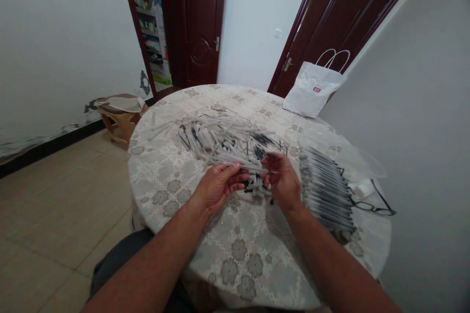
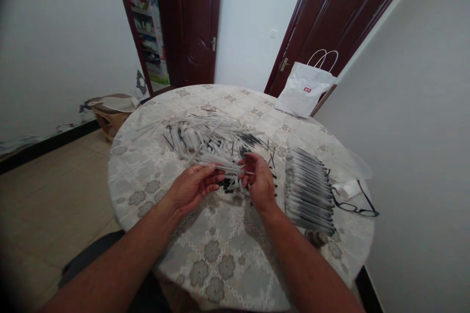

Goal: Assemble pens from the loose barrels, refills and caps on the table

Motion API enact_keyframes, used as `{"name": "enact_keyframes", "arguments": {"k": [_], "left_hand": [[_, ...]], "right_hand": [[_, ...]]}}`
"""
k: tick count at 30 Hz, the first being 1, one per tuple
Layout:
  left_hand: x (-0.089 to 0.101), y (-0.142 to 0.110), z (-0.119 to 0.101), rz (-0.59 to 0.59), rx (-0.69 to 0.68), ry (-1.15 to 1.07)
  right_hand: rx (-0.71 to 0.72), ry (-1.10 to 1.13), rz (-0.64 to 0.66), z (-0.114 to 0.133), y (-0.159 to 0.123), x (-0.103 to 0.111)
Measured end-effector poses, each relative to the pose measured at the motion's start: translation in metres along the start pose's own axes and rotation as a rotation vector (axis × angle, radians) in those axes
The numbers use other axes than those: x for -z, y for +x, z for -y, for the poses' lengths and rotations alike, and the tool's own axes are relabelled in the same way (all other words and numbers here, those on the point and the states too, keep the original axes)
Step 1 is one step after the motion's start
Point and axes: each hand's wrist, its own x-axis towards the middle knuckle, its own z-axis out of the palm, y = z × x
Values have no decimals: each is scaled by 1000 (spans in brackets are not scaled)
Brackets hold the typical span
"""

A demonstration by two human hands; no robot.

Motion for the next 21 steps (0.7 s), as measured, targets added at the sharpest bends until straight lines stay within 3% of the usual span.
{"name": "enact_keyframes", "arguments": {"k": [4, 7, 10, 13, 15, 21], "left_hand": [[-4, -2, 2, 85, 42, 2], [0, 1, -7, -19, -12, -84], [8, 4, -23, -142, -70, -186], [14, 5, -33, -215, -107, -241], [15, 5, -35, -240, -128, -251], [14, 6, -25, -218, -197, -192]], "right_hand": [[-78, -152, 260, -6, -5, -8], [-6, -253, 225, 2, -2, -2], [154, -684, 281, 13, 4, 11], [278, -1125, 577, 19, 4, 16], [266, -1334, 720, 19, 0, 12], [228, -1706, 760, 11, -13, -12]]}}
